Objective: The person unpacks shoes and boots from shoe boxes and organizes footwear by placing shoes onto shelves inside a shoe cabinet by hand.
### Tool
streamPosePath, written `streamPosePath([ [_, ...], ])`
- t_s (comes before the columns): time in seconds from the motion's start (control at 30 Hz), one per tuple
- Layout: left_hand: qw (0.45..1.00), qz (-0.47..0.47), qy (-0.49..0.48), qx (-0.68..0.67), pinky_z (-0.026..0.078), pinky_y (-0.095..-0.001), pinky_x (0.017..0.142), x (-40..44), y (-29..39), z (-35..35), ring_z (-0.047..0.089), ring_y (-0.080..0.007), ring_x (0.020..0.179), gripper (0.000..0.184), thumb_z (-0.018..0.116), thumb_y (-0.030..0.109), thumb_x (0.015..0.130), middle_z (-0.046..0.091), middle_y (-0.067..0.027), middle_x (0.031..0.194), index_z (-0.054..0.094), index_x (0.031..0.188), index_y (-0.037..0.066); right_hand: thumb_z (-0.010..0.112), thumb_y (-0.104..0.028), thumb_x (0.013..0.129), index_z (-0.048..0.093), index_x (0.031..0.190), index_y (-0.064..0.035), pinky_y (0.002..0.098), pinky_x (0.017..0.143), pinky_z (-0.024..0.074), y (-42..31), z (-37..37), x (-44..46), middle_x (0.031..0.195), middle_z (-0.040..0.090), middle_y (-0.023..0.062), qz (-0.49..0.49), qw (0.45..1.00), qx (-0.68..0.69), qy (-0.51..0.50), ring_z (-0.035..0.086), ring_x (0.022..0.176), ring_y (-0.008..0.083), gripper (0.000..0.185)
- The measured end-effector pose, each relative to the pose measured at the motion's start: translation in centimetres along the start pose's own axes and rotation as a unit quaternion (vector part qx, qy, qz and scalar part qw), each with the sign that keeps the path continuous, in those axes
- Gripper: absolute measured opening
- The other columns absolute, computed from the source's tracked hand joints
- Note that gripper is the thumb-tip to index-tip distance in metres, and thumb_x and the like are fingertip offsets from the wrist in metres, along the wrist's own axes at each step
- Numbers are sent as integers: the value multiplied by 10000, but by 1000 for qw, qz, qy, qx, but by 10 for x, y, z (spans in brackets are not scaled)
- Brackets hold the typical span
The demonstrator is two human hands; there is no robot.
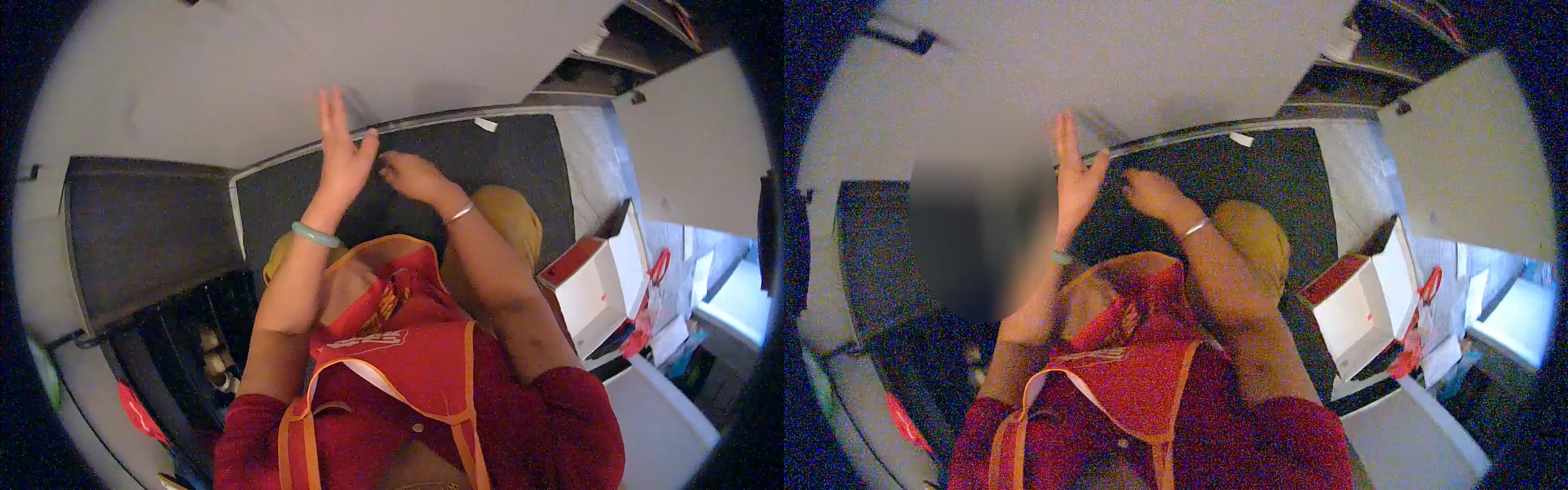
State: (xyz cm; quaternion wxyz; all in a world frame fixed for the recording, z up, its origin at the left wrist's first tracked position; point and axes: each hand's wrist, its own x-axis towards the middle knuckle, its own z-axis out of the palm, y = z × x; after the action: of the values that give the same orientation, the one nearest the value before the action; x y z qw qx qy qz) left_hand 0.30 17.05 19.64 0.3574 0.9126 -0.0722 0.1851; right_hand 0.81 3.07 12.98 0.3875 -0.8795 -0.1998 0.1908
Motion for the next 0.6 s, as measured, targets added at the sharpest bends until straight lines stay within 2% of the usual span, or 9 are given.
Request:
streamPosePath([
  [0.03,999,-33,-38,-16,136,-405,1061,67,-18,26,83,-350,1318,734,559,108,785,69,-241,1412,120,1367,17,508,-234,820,518,1110,-40,409,775,448,26,-37,67,967,593,194,20,1000,17,-13,569,908,339,349],
  [0.13,996,-52,-74,-22,191,-403,1044,64,-19,32,117,-376,1305,730,552,93,782,58,-250,1408,122,1368,26,499,-239,819,525,1092,-14,441,820,443,52,-39,64,1021,573,216,18,998,52,3,549,942,369,354],
  [0.2,995,-56,-83,-16,223,-401,1034,62,-32,16,144,-393,1294,726,550,92,781,54,-250,1407,126,1368,30,519,-230,814,514,1119,-51,399,765,456,55,-21,73,954,603,178,48,998,-18,-30,575,897,332,354],
  [0.33,993,-47,-105,11,285,-409,1001,54,-45,-13,250,-420,1242,689,565,89,772,102,-255,1394,192,1348,26,527,-237,810,520,1119,-54,399,771,458,68,27,83,974,607,165,52,994,-51,-87,578,907,323,359],
  [0.4,991,-41,-126,-1,300,-415,991,50,-51,-16,281,-423,1224,677,573,88,766,121,-256,1389,218,1339,27,528,-244,808,534,1111,-56,401,783,455,74,44,85,999,605,159,76,975,-90,-191,575,929,319,356],
  [0.53,975,-26,-218,34,314,-425,981,43,-70,-9,300,-426,1209,674,597,101,750,176,-261,1369,253,1326,32,507,-272,818,547,1099,-61,414,791,450,91,70,75,1013,599,171,109,959,-123,-229,573,934,330,354],
  [0.6,965,-16,-261,33,320,-433,977,44,-73,-5,304,-414,1213,670,603,116,745,220,-259,1355,271,1322,42,481,-298,826,553,1093,-57,426,818,436,99,82,75,1052,583,176,194,900,-128,-369,561,969,320,367],
])
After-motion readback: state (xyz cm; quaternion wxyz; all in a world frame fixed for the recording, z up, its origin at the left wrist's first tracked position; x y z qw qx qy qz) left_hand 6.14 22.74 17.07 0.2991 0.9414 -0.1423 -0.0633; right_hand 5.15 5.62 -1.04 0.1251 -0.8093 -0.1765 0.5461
